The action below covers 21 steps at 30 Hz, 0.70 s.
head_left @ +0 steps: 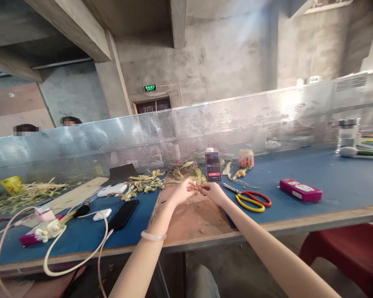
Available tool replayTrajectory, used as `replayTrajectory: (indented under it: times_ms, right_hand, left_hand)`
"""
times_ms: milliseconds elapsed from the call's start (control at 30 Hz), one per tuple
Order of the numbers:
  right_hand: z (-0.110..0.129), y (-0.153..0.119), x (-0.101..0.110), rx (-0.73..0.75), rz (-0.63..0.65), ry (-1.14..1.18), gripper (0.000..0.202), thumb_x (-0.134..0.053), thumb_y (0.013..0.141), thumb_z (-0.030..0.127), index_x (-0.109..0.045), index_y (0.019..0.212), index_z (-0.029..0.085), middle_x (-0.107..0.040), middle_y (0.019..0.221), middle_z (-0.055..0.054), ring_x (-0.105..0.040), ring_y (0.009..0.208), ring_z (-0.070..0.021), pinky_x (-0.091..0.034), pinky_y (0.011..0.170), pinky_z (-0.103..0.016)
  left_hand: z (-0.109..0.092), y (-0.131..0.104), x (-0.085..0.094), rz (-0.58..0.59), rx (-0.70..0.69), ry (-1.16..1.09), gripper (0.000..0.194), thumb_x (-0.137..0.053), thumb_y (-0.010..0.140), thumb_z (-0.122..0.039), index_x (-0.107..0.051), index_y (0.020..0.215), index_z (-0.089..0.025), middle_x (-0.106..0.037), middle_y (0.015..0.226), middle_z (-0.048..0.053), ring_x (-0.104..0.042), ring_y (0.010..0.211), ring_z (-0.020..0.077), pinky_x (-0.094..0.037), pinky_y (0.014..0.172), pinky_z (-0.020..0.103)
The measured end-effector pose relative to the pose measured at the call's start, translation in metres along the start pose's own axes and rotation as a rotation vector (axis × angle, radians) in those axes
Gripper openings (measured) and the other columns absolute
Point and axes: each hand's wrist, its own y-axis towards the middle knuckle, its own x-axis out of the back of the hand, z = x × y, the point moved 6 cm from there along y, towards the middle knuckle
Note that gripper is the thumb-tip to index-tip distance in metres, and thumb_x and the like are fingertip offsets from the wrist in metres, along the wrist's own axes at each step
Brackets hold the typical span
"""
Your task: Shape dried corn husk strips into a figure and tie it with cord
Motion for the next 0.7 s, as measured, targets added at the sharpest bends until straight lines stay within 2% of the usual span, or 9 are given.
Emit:
replayTrajectory:
  times_ms: [167,267,433,700]
  right_hand:
    - [-0.006,0.003,0.001,-0.019,-0.073,-0.02,0.016,-0.058,0.068,0.027,-0.067,0.071,0.014,-0.067,0.067,-0.004,-0.057,0.061,-0.016,-0.042,0.059,-0.025]
    - [-0.01,0.004,0.001,-0.044,-0.078,-0.007,0.016,-0.06,0.067,0.027,-0.066,0.073,0.014,-0.066,0.066,-0.004,-0.057,0.059,-0.0152,-0.043,0.057,-0.024]
    - [-0.011,0.004,0.002,-0.068,-0.096,0.01,0.017,-0.063,0.063,0.03,-0.063,0.07,0.014,-0.063,0.062,-0.002,-0.056,0.056,-0.0136,-0.042,0.053,-0.023]
    - [-0.009,0.004,0.002,-0.062,-0.093,0.012,0.019,-0.065,0.062,0.032,-0.058,0.066,0.015,-0.06,0.059,-0.001,-0.055,0.057,-0.0139,-0.04,0.053,-0.023]
  left_hand:
    - [0.008,0.003,0.002,-0.031,0.025,0.027,0.021,-0.062,0.07,-0.012,-0.05,0.088,-0.015,-0.064,0.081,0.006,-0.064,0.074,0.0153,-0.05,0.066,0.028]
    - [0.01,0.004,0.004,-0.035,0.031,0.057,0.023,-0.065,0.068,-0.012,-0.053,0.087,-0.014,-0.065,0.08,0.005,-0.063,0.074,0.0155,-0.05,0.063,0.026]
    - [0.011,0.004,0.005,-0.041,0.021,0.121,0.026,-0.069,0.063,-0.014,-0.058,0.086,-0.014,-0.067,0.081,0.006,-0.062,0.076,0.0166,-0.049,0.067,0.027]
    - [0.012,0.003,-0.002,0.054,0.031,0.166,0.017,-0.062,0.067,-0.018,-0.066,0.083,-0.015,-0.07,0.08,0.003,-0.063,0.077,0.0173,-0.047,0.069,0.027]
